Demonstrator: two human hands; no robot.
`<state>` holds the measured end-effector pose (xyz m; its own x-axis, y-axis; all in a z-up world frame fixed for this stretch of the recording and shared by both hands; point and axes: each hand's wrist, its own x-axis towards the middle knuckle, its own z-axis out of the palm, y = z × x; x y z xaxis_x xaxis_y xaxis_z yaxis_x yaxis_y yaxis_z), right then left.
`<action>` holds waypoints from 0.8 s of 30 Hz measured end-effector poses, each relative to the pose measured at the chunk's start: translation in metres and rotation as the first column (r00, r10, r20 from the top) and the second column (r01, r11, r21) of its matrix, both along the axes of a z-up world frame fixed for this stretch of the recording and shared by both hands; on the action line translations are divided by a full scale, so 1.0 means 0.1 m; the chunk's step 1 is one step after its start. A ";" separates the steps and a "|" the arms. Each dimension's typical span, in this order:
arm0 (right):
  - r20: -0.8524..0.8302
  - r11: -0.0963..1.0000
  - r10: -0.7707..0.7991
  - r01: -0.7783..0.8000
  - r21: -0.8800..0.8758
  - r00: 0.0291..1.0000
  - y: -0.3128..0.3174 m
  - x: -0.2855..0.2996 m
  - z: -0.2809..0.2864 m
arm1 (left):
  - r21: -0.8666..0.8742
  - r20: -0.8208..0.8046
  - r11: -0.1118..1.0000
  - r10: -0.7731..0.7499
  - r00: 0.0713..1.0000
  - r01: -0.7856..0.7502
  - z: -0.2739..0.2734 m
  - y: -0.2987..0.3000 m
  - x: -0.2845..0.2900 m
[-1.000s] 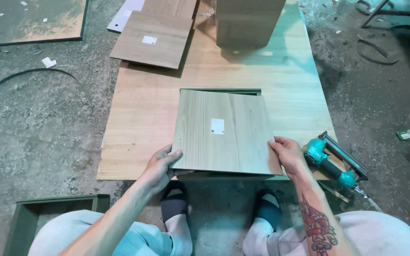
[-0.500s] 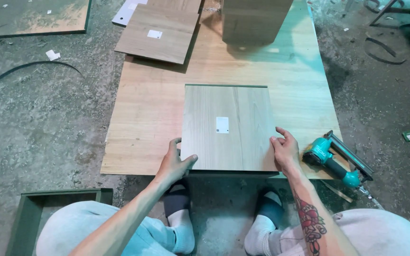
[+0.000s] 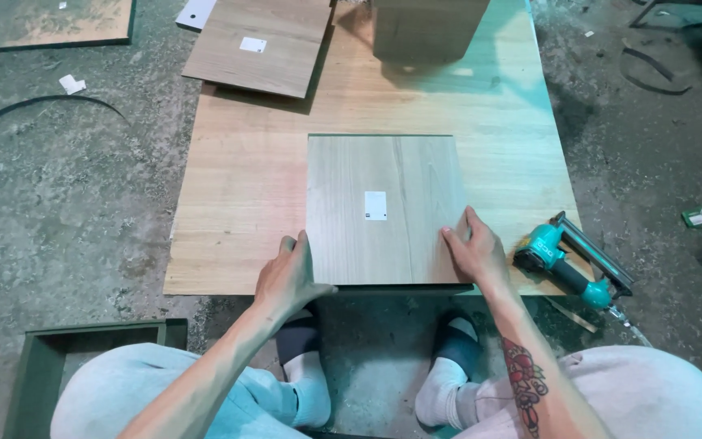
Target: Assembling a wooden box by aligning panels and securing them with a pneumatic nail gun
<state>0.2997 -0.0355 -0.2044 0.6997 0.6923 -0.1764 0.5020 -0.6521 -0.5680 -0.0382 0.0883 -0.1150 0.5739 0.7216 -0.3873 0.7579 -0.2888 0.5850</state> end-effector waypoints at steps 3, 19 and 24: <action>0.096 0.993 0.050 -0.040 -0.108 0.994 0.01 -0.14 0.20 | 0.003 0.017 1.000 0.006 1.000 -0.006 -0.10 0.01 -0.03; 0.039 0.979 0.091 -0.082 -0.188 0.995 -0.01 -0.37 0.67 | -0.048 0.068 0.994 0.102 0.992 -0.099 -0.09 -0.08 -0.02; 0.140 0.954 0.203 -0.163 -0.253 0.969 -0.05 -0.43 0.81 | 0.000 0.084 0.995 0.097 0.992 -0.097 -0.20 -0.08 -0.03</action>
